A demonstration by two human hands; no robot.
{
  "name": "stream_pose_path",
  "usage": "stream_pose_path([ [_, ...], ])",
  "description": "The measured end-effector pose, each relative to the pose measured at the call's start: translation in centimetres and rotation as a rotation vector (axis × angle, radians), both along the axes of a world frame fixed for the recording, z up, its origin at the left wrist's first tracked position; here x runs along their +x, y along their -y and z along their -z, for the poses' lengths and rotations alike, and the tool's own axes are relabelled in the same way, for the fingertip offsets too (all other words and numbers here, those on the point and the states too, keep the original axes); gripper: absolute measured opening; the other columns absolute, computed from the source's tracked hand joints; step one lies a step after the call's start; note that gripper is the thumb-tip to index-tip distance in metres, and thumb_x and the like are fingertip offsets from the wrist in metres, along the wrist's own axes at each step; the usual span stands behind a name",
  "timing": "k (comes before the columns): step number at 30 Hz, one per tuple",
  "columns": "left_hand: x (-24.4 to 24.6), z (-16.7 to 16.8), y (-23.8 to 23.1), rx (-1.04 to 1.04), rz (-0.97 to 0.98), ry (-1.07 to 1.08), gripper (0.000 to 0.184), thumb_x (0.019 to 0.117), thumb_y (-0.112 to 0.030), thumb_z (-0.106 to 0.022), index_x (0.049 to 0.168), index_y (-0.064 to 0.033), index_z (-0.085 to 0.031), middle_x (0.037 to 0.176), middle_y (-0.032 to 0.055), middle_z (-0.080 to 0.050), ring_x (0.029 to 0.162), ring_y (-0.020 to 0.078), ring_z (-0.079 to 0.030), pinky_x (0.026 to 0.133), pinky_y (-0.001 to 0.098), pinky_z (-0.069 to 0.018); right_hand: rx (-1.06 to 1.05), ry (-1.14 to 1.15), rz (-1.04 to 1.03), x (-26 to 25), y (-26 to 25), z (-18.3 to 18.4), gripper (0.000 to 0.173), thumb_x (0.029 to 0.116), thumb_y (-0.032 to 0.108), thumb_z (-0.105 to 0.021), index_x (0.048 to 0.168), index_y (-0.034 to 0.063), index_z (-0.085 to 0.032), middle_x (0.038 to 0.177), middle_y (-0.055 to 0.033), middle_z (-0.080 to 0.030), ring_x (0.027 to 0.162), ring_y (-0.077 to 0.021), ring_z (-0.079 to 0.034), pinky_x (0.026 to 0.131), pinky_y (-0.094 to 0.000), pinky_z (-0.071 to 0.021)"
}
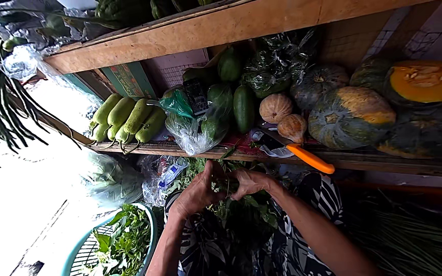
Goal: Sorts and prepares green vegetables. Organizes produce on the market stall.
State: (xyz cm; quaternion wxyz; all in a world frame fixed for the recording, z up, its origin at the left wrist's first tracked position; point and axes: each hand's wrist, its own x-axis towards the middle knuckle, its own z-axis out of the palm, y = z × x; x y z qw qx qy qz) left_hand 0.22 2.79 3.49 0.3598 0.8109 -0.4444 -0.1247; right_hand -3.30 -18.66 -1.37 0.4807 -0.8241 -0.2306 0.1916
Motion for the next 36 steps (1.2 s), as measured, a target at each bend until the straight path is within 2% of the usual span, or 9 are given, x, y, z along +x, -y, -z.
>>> stream_pose_path([
  [6,0.0,-0.2,-0.4,-0.087,-0.077,-0.185,0.059,0.0859,-0.009,-0.077,0.131,0.0082,-0.042,0.115,0.0163,-0.066,0.103,0.0179,-0.071,0.088,0.0333,-0.0612,0.264,-0.064,-0.008,0.1,0.3,0.7,0.038,0.0770,0.006,-0.079,0.111,-0.0002,-0.064,0.089,0.0034,-0.066,0.080,0.0043,-0.060,0.078,-0.0164,-0.0511],
  [9,-0.3,1.3,-0.1,-0.212,-0.075,-0.273,0.051,0.0947,-0.018,-0.070,0.132,0.0067,-0.045,0.119,0.0112,-0.064,0.101,0.0104,-0.069,0.084,0.0265,-0.0613,0.432,-0.052,0.017,0.1,0.3,1.0,0.033,0.0739,0.007,-0.079,0.103,0.0055,-0.065,0.084,0.0100,-0.067,0.078,0.0064,-0.062,0.076,-0.0147,-0.0528],
  [12,-0.8,3.2,0.6,-0.326,-0.060,-0.316,0.048,0.1021,-0.019,-0.054,0.138,0.0121,-0.047,0.128,0.0146,-0.062,0.112,0.0090,-0.065,0.096,0.0262,-0.0558,0.557,-0.066,0.051,0.2,0.4,1.1,0.029,0.0739,0.007,-0.077,0.098,0.0127,-0.062,0.079,0.0138,-0.067,0.073,0.0046,-0.063,0.072,-0.0160,-0.0545],
  [14,-1.4,3.7,1.5,-0.378,-0.119,-0.322,0.046,0.1030,-0.019,-0.047,0.135,0.0135,-0.050,0.122,0.0124,-0.066,0.107,0.0055,-0.065,0.096,0.0239,-0.0530,0.525,-0.080,0.108,0.2,0.6,0.7,0.028,0.0730,0.006,-0.076,0.097,0.0132,-0.062,0.079,0.0142,-0.066,0.072,0.0048,-0.063,0.071,-0.0160,-0.0541],
  [18,-3.0,3.1,4.2,-0.475,-0.378,-0.474,0.053,0.0968,-0.031,-0.062,0.134,0.0068,-0.052,0.112,0.0046,-0.069,0.100,0.0020,-0.065,0.092,0.0215,-0.0534,0.341,-0.100,0.230,0.0,0.4,0.0,0.033,0.0760,0.005,-0.080,0.106,0.0019,-0.066,0.094,0.0047,-0.068,0.087,0.0042,-0.063,0.085,-0.0181,-0.0534],
  [22,-3.2,4.0,6.9,-0.647,-0.623,-0.490,0.023,0.1017,-0.020,-0.060,0.105,0.0009,-0.068,0.086,0.0014,-0.069,0.083,0.0044,-0.065,0.079,0.0243,-0.0538,0.154,-0.028,0.255,0.3,0.4,-0.2,0.038,0.0775,0.010,-0.082,0.111,-0.0015,-0.067,0.100,-0.0043,-0.068,0.092,-0.0019,-0.062,0.087,-0.0247,-0.0518],
  [27,-3.1,4.1,8.4,-0.571,-0.670,-0.465,0.033,0.1066,-0.027,-0.051,0.113,0.0038,-0.059,0.088,0.0059,-0.064,0.080,0.0081,-0.063,0.075,0.0272,-0.0529,0.083,-0.070,0.310,0.2,0.2,-0.5,0.044,0.0816,0.012,-0.082,0.119,-0.0033,-0.064,0.109,-0.0093,-0.068,0.097,-0.0070,-0.062,0.091,-0.0291,-0.0503],
  [30,-2.9,4.5,9.0,-0.555,-0.722,-0.361,0.034,0.1093,-0.024,-0.046,0.119,0.0046,-0.061,0.100,0.0112,-0.069,0.091,0.0126,-0.066,0.084,0.0325,-0.0538,0.041,-0.013,0.322,0.4,-0.1,-0.4,0.047,0.0840,0.010,-0.078,0.125,-0.0054,-0.062,0.117,-0.0185,-0.067,0.108,-0.0215,-0.064,0.098,-0.0429,-0.0488],
  [36,-2.7,4.8,9.5,-0.511,-0.758,-0.198,0.033,0.1089,-0.016,-0.045,0.131,0.0071,-0.051,0.103,0.0133,-0.069,0.095,0.0134,-0.067,0.089,0.0329,-0.0538,-0.002,0.003,0.364,0.4,-0.5,-0.1,0.057,0.0915,0.018,-0.071,0.141,-0.0034,-0.051,0.131,-0.0215,-0.062,0.123,-0.0267,-0.060,0.107,-0.0460,-0.0447],
])
